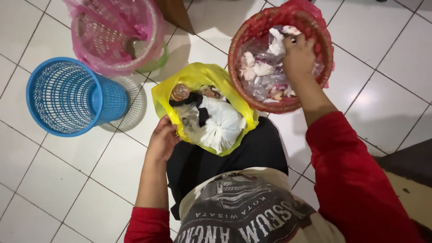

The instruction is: The person empties trash from three small baskets into a yellow plastic bag. They remove the old liner from the blue basket, place it in the bag, and then transfer all contents from the pink and red baskets into the same bag.

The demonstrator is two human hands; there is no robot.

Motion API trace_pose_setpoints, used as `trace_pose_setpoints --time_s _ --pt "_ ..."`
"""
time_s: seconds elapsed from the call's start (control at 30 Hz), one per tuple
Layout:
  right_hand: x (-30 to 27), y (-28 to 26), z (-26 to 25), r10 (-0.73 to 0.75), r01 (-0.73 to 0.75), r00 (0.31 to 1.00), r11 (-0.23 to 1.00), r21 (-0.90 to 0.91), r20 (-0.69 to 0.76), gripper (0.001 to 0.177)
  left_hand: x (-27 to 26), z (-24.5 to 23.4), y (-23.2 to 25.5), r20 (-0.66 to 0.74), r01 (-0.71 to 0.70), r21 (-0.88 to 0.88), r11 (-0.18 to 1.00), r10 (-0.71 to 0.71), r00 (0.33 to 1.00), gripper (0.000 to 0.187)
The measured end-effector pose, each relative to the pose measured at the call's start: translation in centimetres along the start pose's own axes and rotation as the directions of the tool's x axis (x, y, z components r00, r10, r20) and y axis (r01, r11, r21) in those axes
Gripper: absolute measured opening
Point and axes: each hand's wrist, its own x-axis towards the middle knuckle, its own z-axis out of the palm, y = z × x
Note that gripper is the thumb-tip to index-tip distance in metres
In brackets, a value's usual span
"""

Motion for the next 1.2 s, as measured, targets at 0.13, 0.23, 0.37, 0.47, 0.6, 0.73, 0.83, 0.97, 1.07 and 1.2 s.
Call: trace_pose_setpoints --time_s 0.13,0.23,0.37,0.47,0.6,0.73,0.83,0.97,1.07,1.2 --pt "-0.7 0.1 -2.0 -0.005 0.005 0.993 1.0 -0.004 -0.115 0.049 0.1 0.1 -0.2 0.013 -0.016 -0.005 1.0 0.016 1.0 0.043" --pt "-0.8 0.4 -2.6 0.008 -0.019 0.98 0.998 -0.052 -0.198 0.05 0.1 0.1 -0.3 -0.002 -0.011 0.006 1.0 0.011 1.0 0.045" --pt "-0.2 1.3 -2.8 -0.067 0.021 0.939 0.99 -0.137 -0.336 0.051 0.2 0.0 -0.5 0.024 -0.036 0.0 0.999 0.036 0.999 0.047" --pt "1.2 2.1 -3.2 -0.053 0.012 0.938 0.993 -0.12 -0.343 0.048 0.6 0.0 -0.5 0.033 -0.041 -0.004 0.999 0.041 0.999 0.047" --pt "2.2 3.1 -4.4 -0.047 0.009 0.943 0.993 -0.118 -0.33 0.046 0.7 -0.1 -0.6 0.021 -0.03 -0.003 1.0 0.03 0.999 0.048" --pt "2.8 3.7 -5.5 -0.056 0.016 0.945 0.992 -0.124 -0.321 0.048 0.9 0.0 -0.7 0.008 -0.022 0.007 1.0 0.022 1.0 0.047" --pt "2.9 4.3 -6.1 -0.038 0.001 0.943 0.994 -0.11 -0.332 0.049 0.8 0.0 -0.6 0.016 -0.024 0.01 1.0 0.024 1.0 0.047" --pt "3.0 5.1 -7.2 0.005 -0.022 0.95 0.999 -0.05 -0.313 0.054 0.9 0.2 -0.6 0.004 -0.019 0.005 1.0 0.019 1.0 0.047" --pt "3.2 5.6 -7.9 0.022 -0.037 0.948 0.998 -0.041 -0.318 0.057 1.2 0.4 -0.7 0.013 -0.031 0.006 1.0 0.031 0.999 0.046" --pt "3.4 6.8 -8.7 0.047 -0.056 0.958 0.998 -0.021 -0.282 0.062 1.5 0.1 -0.9 0.034 -0.042 -0.006 0.999 0.042 0.999 0.043"
